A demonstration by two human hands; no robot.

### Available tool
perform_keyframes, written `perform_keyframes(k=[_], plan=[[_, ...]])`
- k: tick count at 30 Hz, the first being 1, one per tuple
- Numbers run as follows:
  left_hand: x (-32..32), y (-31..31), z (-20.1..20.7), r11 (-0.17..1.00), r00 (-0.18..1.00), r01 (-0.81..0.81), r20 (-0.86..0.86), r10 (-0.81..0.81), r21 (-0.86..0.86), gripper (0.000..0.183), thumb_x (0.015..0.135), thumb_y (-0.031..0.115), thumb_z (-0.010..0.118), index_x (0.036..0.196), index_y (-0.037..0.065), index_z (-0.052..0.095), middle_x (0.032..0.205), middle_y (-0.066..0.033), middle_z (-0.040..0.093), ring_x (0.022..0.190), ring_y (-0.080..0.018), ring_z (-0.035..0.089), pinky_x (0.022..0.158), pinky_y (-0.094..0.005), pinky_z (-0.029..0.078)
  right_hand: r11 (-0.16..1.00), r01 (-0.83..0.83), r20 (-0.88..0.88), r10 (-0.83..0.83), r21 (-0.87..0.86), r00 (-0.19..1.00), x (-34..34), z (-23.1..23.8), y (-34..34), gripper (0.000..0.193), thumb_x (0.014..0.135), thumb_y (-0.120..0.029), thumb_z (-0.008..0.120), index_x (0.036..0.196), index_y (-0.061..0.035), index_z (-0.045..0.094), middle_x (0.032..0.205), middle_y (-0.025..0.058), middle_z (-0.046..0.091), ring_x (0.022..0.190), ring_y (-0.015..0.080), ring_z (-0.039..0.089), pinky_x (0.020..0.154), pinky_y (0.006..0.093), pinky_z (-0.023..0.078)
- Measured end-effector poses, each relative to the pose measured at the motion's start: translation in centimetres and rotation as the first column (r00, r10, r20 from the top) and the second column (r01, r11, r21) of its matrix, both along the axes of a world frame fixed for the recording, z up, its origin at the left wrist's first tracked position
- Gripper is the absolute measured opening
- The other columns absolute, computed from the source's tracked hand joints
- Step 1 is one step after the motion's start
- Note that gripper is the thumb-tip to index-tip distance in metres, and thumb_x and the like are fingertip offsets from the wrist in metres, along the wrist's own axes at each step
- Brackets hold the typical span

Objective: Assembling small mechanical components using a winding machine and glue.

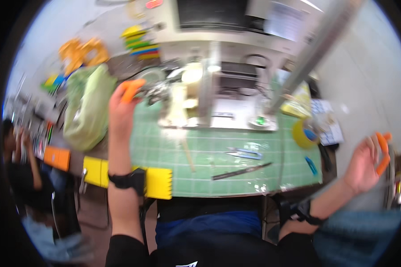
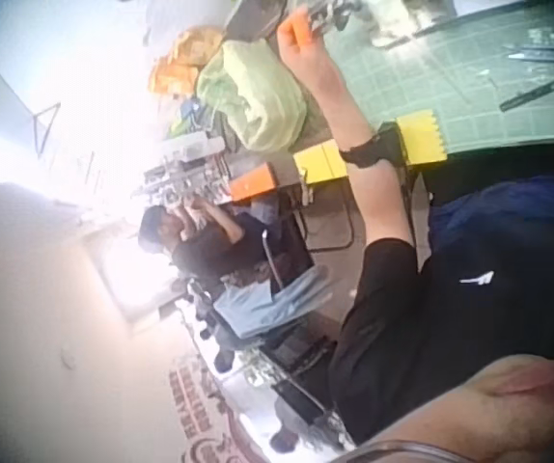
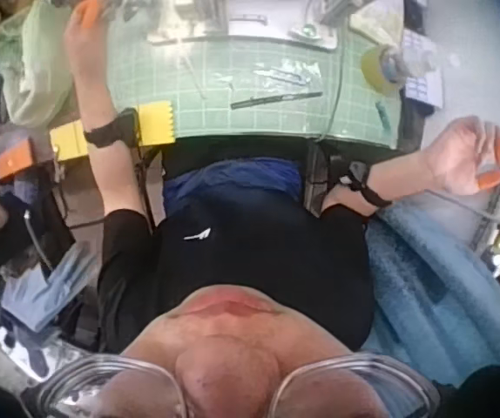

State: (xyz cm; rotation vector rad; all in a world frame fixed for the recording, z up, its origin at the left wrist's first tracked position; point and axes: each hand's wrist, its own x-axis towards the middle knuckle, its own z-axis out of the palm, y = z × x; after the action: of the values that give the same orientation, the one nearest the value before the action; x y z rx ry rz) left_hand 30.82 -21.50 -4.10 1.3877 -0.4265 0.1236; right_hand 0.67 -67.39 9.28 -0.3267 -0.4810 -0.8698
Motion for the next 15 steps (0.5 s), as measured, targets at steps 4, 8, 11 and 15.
perform_keyframes(k=[4,8,11,15], plan=[[-0.3,1.6,0.3,0.995,1.000,0.010,-0.001,-0.010,-0.100,0.023,0.103,0.010,0.057,0.120,0.002,0.071,0.119,-0.0017,0.069,0.104,-0.0104,0.063,0.084,-0.0248,0.051,0.957,-0.133,-0.177,0.088,-0.260,0.980,2.8,-1.2,3.6,0.030,0.102,-0.018,0.057,0.124,0.0020,0.057,0.079,0.0032,0.048,0.062,0.0137,0.042,0.062,0.0286,0.034],[-1.5,1.5,3.2,0.963,0.971,-0.048,0.239,-0.018,0.266,0.018,0.099,0.007,0.062,0.113,0.003,0.073,0.112,-0.0034,0.070,0.099,-0.0120,0.061,0.080,-0.0263,0.048,0.488,-0.119,-0.366,-0.449,-0.865,0.816,4.9,-4.1,11.3,0.032,0.098,-0.034,0.063,0.107,-0.0029,0.069,0.075,0.0030,0.056,0.057,0.0149,0.052,0.055,0.0294,0.038],[-2.2,2.0,5.8,0.800,0.905,-0.193,0.418,-0.079,0.568,0.016,0.092,0.001,0.069,0.107,0.003,0.074,0.113,-0.0061,0.070,0.098,-0.0157,0.062,0.079,-0.0265,0.048,-0.356,-0.307,-0.002,-0.650,-0.883,0.760,6.6,-4.4,15.4,0.023,0.084,-0.018,0.078,0.101,-0.0029,0.075,0.084,0.0107,0.065,0.067,0.0234,0.064,0.061,0.0332,0.049],[-1.5,1.7,6.9,0.718,0.753,-0.329,0.629,-0.192,0.613,0.013,0.086,0.001,0.073,0.098,0.000,0.069,0.109,-0.0062,0.069,0.094,-0.0201,0.062,0.080,-0.0310,0.049,-0.392,-0.465,-0.118,-0.651,-0.794,0.750,7.5,-7.0,15.7,0.029,0.078,-0.008,0.081,0.106,-0.0041,0.074,0.086,0.0144,0.063,0.072,0.0312,0.063,0.065,0.0386,0.051]])
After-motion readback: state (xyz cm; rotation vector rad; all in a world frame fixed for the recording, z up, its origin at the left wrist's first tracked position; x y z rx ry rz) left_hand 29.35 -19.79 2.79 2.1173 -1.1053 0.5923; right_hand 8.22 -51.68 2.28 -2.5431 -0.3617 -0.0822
